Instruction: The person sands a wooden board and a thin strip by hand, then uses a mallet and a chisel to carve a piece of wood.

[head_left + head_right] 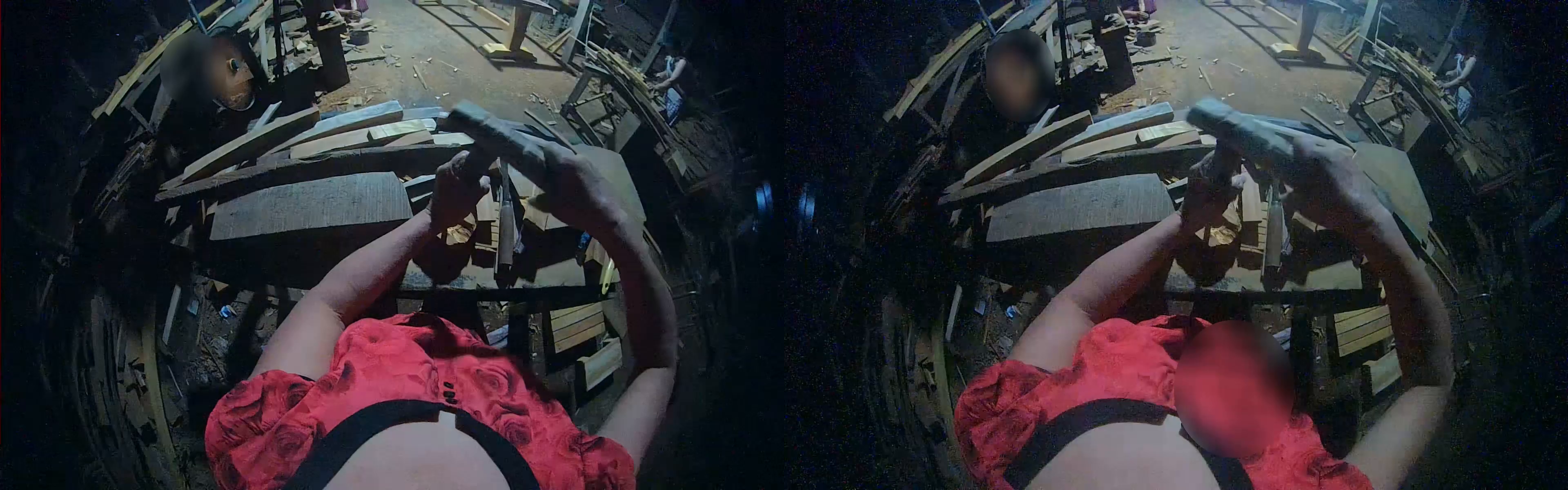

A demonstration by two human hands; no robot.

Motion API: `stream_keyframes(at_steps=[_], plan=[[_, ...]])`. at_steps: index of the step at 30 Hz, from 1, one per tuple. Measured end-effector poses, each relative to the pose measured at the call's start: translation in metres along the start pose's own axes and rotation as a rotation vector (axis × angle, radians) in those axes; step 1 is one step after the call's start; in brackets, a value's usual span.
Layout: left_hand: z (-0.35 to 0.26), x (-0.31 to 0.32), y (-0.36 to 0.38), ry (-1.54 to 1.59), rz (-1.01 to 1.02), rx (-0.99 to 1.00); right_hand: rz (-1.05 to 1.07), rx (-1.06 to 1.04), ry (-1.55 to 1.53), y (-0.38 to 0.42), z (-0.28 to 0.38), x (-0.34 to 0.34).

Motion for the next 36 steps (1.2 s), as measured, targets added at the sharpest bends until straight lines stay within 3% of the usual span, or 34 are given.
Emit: stream_keyframes(at_steps=[1,3,4,5,7,8,9,10,11,13,14,15,17,18,20,21,23,25,27,29,30,31,33,34,36], plan=[[0.001,0.001,0.001,-0.002,0.002,0.004,0.158,0.046,-0.033,-0.001,-0.010,0.013],[-0.007,-0.005,0.000,0.064,-0.056,0.050,-0.181,0.071,-0.021,-0.012,-0.017,-0.024],[-0.014,-0.005,-0.002,-0.016,-0.044,0.081,-0.432,-0.221,-0.045,-0.008,0.002,-0.061],[-0.013,-0.006,0.000,-0.016,-0.050,0.075,-0.427,-0.228,-0.046,-0.007,0.003,-0.062],[0.012,-0.001,0.001,0.070,0.008,-0.143,-0.487,0.316,-0.682,0.002,-0.048,-0.057],[0.015,-0.001,0.002,0.068,0.004,-0.141,-0.496,0.257,-0.424,0.005,-0.037,-0.048],[0.019,-0.001,0.002,0.137,-0.025,-0.160,-0.566,-0.091,0.009,0.002,0.015,-0.047],[0.024,-0.001,0.003,0.207,-0.054,-0.178,0.003,0.027,0.153,-0.004,0.009,0.003],[0.019,-0.002,0.003,0.207,-0.058,-0.177,-0.194,-0.279,-0.005,-0.009,0.045,0.002],[0.013,-0.001,0.002,0.171,-0.023,-0.194,0.170,0.095,0.034,-0.005,-0.013,0.018],[0.014,0.000,0.000,0.172,-0.027,-0.195,-0.192,-0.082,-0.051,-0.017,0.004,-0.015],[0.007,-0.004,-0.002,0.170,-0.073,-0.104,-0.264,-0.052,-0.127,-0.011,-0.005,-0.033],[0.000,-0.010,0.000,0.166,-0.122,-0.015,-0.381,0.375,-0.498,-0.005,-0.046,-0.041],[0.002,-0.008,-0.001,0.165,-0.084,-0.074,-0.383,0.370,-0.497,-0.004,-0.050,-0.030],[0.005,-0.007,-0.004,0.162,-0.053,-0.127,-0.525,-0.107,0.035,0.003,-0.009,-0.008],[0.001,-0.007,-0.005,0.072,-0.054,-0.062,-0.167,-0.070,0.361,-0.005,0.000,0.033],[0.000,-0.006,-0.003,-0.022,-0.045,0.003,-0.087,-0.095,-0.180,0.001,0.002,0.015],[0.016,-0.006,0.002,0.009,-0.082,-0.089,-0.285,-0.052,-0.255,-0.006,-0.020,0.001],[0.004,-0.010,-0.001,0.019,-0.073,-0.080,-0.381,-0.116,-0.085,-0.002,-0.005,-0.018],[-0.001,-0.012,-0.004,0.024,-0.067,-0.058,-0.397,0.270,-0.440,0.004,-0.041,0.007],[-0.002,-0.009,-0.003,-0.021,-0.050,-0.027,-0.375,-0.047,-0.129,0.004,-0.021,0.032],[-0.005,-0.006,-0.002,-0.064,-0.032,0.003,0.025,0.161,-0.319,0.009,-0.028,0.079],[-0.005,-0.008,0.000,0.007,-0.014,0.006,0.054,0.098,-0.780,0.013,-0.027,0.114],[-0.005,-0.010,0.001,0.074,-0.005,0.007,0.055,0.097,-0.778,0.015,-0.028,0.125],[-0.003,-0.017,0.004,-0.007,-0.065,0.047,0.061,0.286,-1.013,0.029,-0.037,0.152]])
Point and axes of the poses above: each hand's wrist, its own y-axis away from the middle knuckle, its own x-axis out of the palm, z = x × y, the point moved 10 cm from there along -y, towards the middle knuckle, and after that the axes turned 6 degrees about y, right-handed, at the moved point
